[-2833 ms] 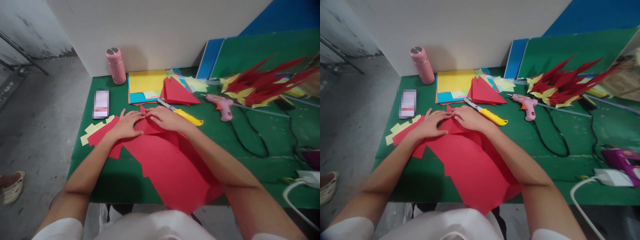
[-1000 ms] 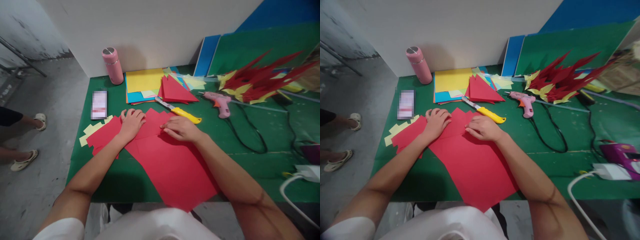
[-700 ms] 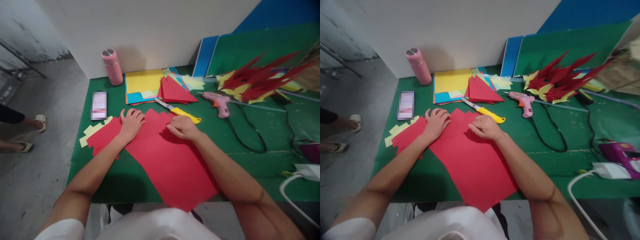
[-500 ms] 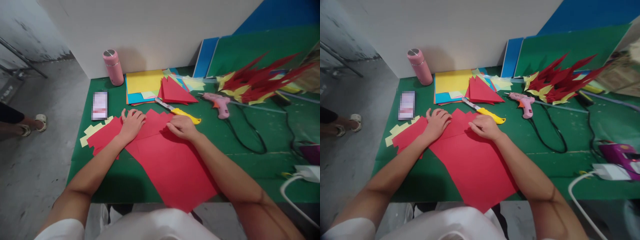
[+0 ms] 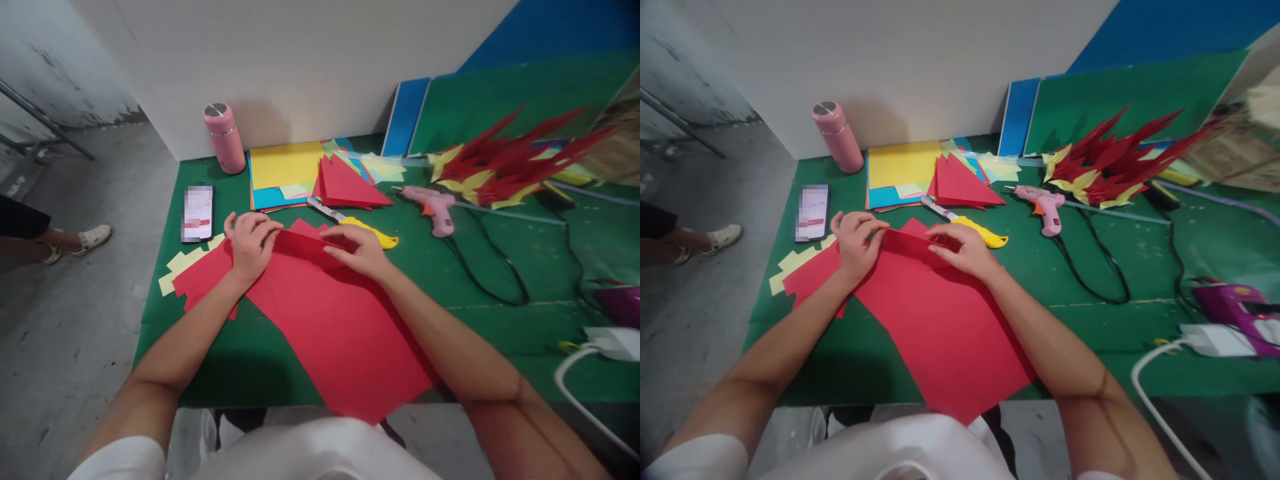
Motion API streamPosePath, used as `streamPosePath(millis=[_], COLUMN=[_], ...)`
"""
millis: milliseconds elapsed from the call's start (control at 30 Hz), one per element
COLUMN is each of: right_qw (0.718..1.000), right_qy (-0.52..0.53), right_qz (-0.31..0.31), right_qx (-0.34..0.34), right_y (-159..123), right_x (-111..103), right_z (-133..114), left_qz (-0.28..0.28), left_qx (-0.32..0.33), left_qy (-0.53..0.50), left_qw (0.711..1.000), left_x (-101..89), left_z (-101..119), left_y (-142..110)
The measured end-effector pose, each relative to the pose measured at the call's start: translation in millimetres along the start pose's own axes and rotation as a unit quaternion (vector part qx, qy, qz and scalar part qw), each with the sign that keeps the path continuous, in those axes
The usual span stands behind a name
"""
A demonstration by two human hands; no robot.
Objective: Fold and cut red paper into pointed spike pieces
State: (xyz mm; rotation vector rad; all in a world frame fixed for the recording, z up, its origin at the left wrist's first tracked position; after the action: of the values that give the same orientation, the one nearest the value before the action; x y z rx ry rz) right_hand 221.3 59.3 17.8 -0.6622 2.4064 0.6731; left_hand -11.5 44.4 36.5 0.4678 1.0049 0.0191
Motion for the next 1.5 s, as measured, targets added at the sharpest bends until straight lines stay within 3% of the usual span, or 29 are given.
streamPosePath(millis=[133,233,433,567,700,900,1100,1300,1500], right_qw=[0.996,0.999,0.992,0.985,0.971,0.967,0.952,0.952,0.966], right_qy=[0.088,0.031,-0.079,-0.116,-0.149,-0.172,-0.188,-0.176,-0.112], right_qz=[0.000,0.020,0.061,0.027,0.004,-0.033,-0.086,-0.147,-0.144], right_qx=[-0.002,-0.031,-0.083,-0.124,-0.188,-0.185,-0.227,-0.204,-0.185], right_y=[-0.7,1.1,-0.9,-4.9,-8.6,-9.4,-5.2,-3.5,-3.7], right_x=[-1.4,-3.7,-8.0,-5.2,-1.5,1.6,7.1,13.9,14.1], right_z=[-3.4,-7.2,-12.5,-12.9,-16.4,-14.5,-16.0,-14.4,-14.1], left_qz=[0.101,0.121,-0.004,-0.042,-0.036,-0.090,-0.145,-0.201,-0.231], left_qx=[-0.024,-0.003,0.130,0.104,0.104,0.104,0.116,0.130,0.152], left_qy=[-0.067,-0.109,-0.112,-0.055,-0.100,-0.138,-0.117,-0.043,-0.057], left_qw=[0.992,0.987,0.985,0.992,0.989,0.981,0.976,0.970,0.959], left_x=[-8.7,-7.9,4.3,7.8,7.6,11.4,18.7,20.8,23.8], left_z=[-5.5,-8.9,-0.5,-1.9,-6.5,-13.7,-19.2,-17.3,-17.5], left_y=[-3.1,-3.3,-0.8,-0.1,1.7,3.6,3.2,5.6,3.8])
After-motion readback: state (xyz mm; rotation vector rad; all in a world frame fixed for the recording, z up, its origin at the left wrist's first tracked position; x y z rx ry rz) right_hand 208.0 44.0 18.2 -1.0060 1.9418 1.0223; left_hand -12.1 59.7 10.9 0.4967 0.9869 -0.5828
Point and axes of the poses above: each hand's wrist, its own y-axis towards the middle knuckle, its own x-axis out of the palm, z = x × y, the point moved 4 cm from there along y, towards the middle knuckle, and after that the axes turned 12 degrees about -z, right-handed, at the moved point
